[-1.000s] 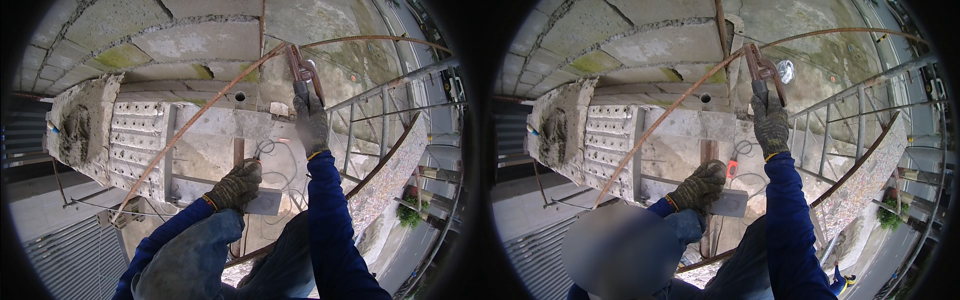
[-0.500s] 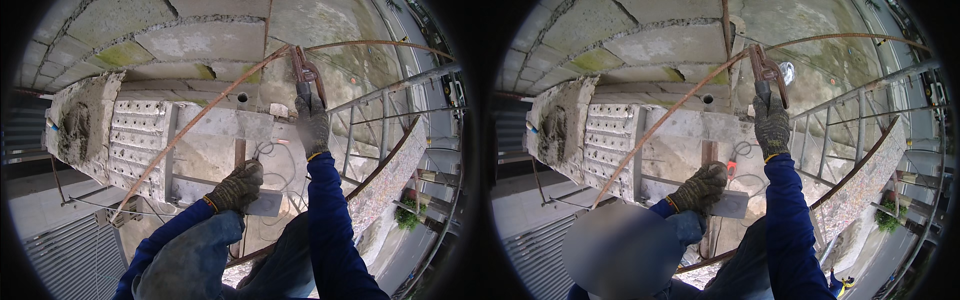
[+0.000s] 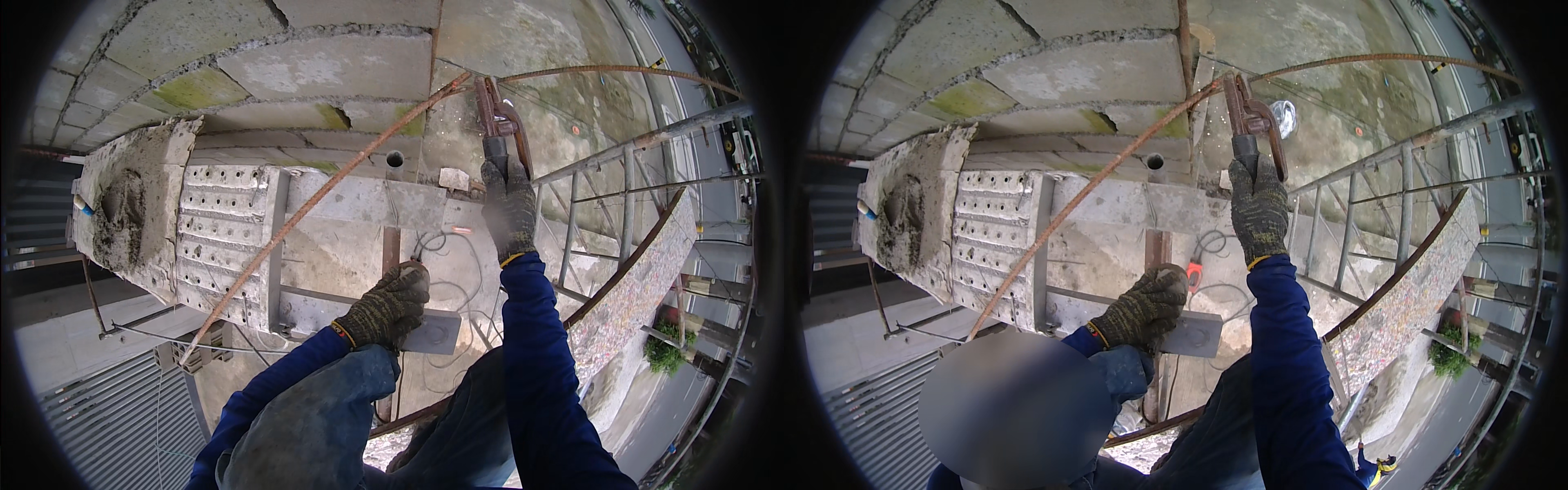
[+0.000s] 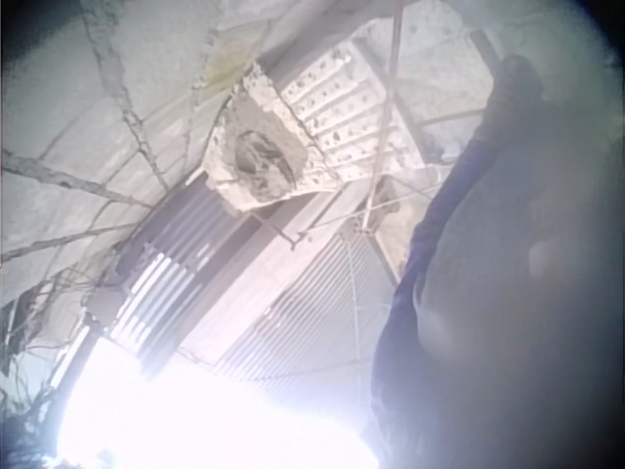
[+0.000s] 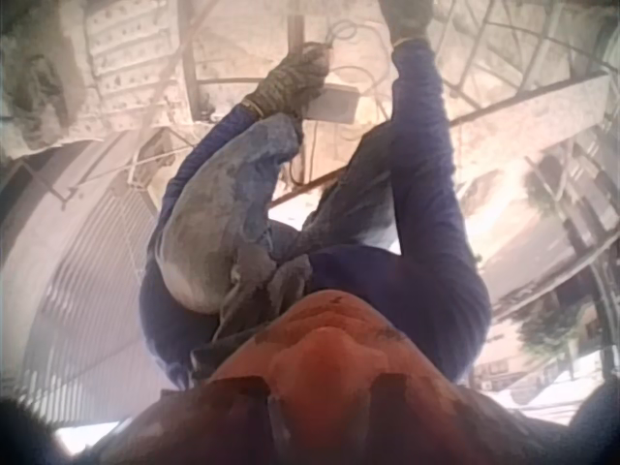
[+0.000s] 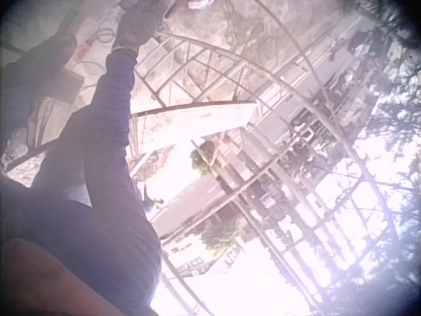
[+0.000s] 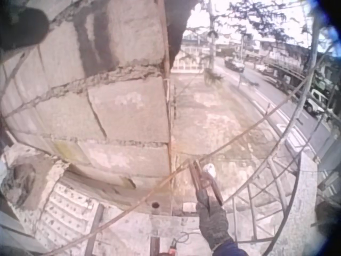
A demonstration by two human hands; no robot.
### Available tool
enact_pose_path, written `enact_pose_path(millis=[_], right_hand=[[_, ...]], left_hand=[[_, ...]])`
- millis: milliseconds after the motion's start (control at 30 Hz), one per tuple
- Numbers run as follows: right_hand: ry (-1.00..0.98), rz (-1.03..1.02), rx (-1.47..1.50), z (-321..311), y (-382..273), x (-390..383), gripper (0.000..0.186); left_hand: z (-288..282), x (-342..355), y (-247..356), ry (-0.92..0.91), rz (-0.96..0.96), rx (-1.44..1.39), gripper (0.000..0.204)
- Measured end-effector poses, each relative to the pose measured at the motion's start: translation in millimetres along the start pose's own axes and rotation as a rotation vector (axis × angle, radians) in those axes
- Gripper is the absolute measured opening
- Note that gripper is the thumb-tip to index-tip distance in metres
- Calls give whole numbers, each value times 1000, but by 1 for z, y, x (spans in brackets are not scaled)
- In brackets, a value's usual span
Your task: The person welds metal rods attached to a concrete structure using a handheld welding tool. They position the rods, apply the welding torch to create sparks, and adjust the rods as needed while standing on scaffolding.
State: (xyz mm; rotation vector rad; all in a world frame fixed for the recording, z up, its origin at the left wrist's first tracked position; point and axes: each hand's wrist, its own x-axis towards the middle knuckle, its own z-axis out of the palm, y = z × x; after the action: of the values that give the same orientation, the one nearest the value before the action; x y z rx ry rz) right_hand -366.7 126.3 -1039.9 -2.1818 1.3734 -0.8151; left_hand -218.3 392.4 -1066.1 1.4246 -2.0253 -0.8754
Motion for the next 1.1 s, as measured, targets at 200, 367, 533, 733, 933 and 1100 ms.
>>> enact_pose_path(millis=[200,367,533,733,933,1100], right_hand=[[-1,-25,-80,5,-1,-8,52],[3,-30,-22,3,-8,-7,51],[115,-53,-35,1,-5,-6,49],[41,-29,-26,6,4,-4,48],[8,-48,-31,8,0,-9,48],[51,-59,73,-2,1,-8,43]], left_hand=[[-6,3,7,12,-16,-5,25],[-4,-2,7,8,-63,-2,25],[0,-1,5,35,-45,-24,25],[-2,0,6,8,-68,-18,26],[1,-2,3,34,-24,2,25],[4,0,0,0,-41,-16,23]])
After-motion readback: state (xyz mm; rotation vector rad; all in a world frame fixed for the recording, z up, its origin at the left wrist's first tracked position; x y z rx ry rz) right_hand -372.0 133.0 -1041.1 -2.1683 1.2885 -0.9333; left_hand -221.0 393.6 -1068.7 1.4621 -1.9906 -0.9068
